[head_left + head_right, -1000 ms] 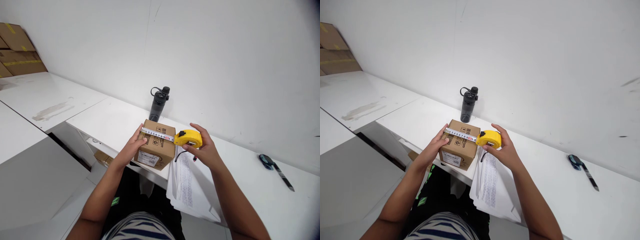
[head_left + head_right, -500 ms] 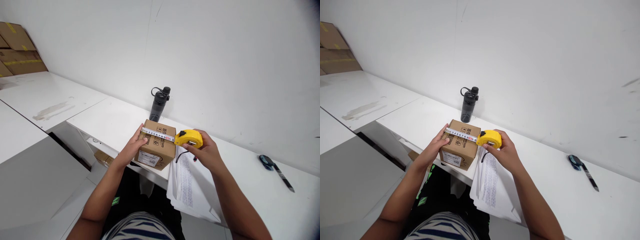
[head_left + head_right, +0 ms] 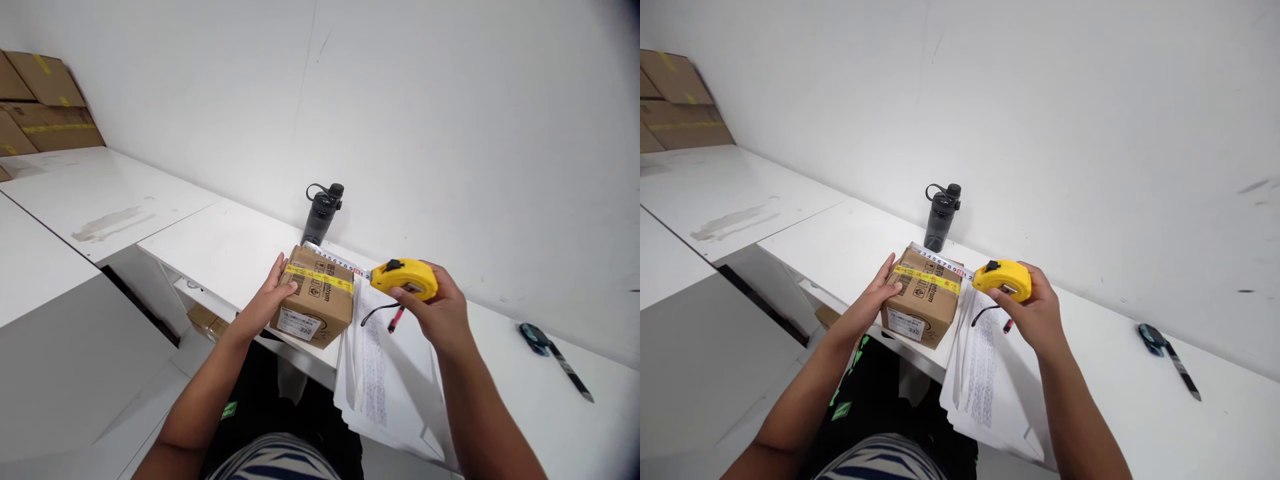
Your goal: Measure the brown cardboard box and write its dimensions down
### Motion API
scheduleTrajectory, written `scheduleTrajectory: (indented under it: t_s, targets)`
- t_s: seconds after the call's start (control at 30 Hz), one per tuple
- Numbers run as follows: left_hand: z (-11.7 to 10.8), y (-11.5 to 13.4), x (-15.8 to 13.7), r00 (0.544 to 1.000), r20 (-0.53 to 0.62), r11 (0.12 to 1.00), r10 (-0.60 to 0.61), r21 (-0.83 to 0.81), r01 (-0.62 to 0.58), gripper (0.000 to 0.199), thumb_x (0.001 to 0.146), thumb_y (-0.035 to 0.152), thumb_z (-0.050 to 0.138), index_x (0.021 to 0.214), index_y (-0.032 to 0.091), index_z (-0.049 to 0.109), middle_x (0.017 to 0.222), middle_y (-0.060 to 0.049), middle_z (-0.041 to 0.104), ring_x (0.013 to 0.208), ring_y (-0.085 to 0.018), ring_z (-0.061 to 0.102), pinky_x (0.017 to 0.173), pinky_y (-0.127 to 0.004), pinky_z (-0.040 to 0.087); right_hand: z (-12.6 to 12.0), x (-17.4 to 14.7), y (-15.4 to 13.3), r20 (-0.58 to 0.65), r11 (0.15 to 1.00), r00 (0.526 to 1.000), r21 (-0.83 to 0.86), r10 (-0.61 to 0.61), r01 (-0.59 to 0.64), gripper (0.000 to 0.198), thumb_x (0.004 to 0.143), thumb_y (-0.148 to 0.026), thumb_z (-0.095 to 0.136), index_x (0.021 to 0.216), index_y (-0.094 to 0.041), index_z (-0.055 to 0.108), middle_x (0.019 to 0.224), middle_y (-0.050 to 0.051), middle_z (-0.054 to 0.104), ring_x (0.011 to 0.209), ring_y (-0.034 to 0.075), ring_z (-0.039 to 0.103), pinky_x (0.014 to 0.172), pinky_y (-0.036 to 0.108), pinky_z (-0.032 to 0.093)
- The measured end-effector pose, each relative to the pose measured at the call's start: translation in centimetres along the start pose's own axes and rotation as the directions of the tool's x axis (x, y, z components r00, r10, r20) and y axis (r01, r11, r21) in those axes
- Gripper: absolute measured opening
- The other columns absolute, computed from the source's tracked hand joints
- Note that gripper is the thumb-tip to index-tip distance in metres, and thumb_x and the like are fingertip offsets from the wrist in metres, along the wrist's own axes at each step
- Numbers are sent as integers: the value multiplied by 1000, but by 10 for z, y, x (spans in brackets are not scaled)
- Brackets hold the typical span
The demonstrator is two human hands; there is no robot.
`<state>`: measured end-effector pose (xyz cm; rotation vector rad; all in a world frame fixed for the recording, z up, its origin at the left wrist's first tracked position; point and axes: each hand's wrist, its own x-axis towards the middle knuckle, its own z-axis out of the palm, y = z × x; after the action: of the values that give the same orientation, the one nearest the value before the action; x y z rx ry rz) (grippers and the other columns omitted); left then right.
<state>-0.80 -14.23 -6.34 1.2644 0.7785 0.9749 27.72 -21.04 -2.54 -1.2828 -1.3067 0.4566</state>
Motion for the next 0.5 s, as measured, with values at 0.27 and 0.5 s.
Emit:
scheduleTrajectory:
  t_s: [0.27,0.5]
  targets:
    - [0,-3,2,999,20,998,38,-42,-37,79,88,37,59,153,38,14,162,4,18,147,-26,22,120,-40,18,6,-8,-1,135,998,990,-66,31,-22,48,71,-41,80,111,-30,56,102,3,66,85,24,66,66,39,60]
    - [4,-2,-1,995,15,992,98,-83,-96,83,88,36,58,153,40,7,160,3,23,146,-27,26,119,-42,20,21,-4,-13,220,987,975,-150,-22,56,46,74,-42,77,113,-30,55,114,5,64,101,28,65,79,44,59]
